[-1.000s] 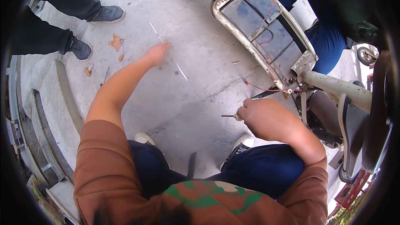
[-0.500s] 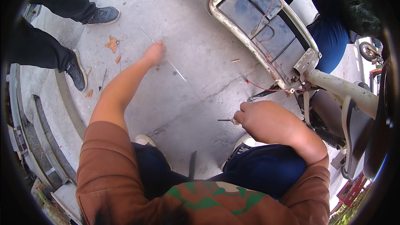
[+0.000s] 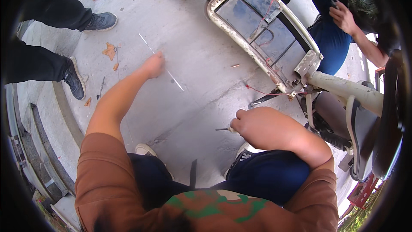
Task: The person removes screws from the scooter's floorboard cover using a screwdriver, lifts the cover to expose the battery compartment, and manipulates wires and components inside. The person continues to adjust parts within the battery area while another person assists nearby.
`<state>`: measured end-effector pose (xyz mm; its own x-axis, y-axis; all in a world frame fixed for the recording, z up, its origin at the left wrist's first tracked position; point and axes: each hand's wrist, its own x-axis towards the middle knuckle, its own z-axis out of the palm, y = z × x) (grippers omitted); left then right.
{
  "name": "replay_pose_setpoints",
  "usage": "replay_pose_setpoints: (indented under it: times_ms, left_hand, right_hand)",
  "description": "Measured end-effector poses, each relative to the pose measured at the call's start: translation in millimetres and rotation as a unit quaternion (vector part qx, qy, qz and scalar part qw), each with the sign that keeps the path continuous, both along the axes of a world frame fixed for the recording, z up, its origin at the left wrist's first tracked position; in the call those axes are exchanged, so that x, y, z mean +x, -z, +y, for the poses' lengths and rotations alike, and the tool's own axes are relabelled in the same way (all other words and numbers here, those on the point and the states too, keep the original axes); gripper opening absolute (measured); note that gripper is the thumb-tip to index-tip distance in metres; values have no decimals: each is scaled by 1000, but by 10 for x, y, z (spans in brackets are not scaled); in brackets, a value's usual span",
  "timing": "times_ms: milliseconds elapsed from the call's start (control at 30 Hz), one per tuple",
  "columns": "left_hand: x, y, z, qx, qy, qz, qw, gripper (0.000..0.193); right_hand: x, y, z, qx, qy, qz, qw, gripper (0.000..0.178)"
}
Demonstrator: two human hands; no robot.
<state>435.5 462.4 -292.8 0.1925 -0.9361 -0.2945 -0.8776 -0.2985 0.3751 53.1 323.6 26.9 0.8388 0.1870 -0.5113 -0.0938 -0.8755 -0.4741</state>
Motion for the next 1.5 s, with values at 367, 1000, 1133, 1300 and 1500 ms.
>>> replay_pose_setpoints:
  times_ms: [367,1000,1133,1300,1500]
  left_hand:
    - [21,115,126,91,51,-15,994,14]
    - [-487,-674,-396,-73,17,68,995,14]
    - [-1029,-1095,-583,-154,27,190,969,19]
    - [-1594,-1628,-684,-213,88,261,937,25]
    - [-1853,-1880,-541,-189,75,375,905,30]
  right_hand:
    - [-23,-48,21,-8,-3,5,1000,13]
    - [18,-82,74,-18,-4,16,1000,13]
    - [43,-21,59,-57,29,2,998,16]
    - [62,64,52,-52,121,-85,988,18]
    - [64,153,-52,-87,242,-170,951,19]
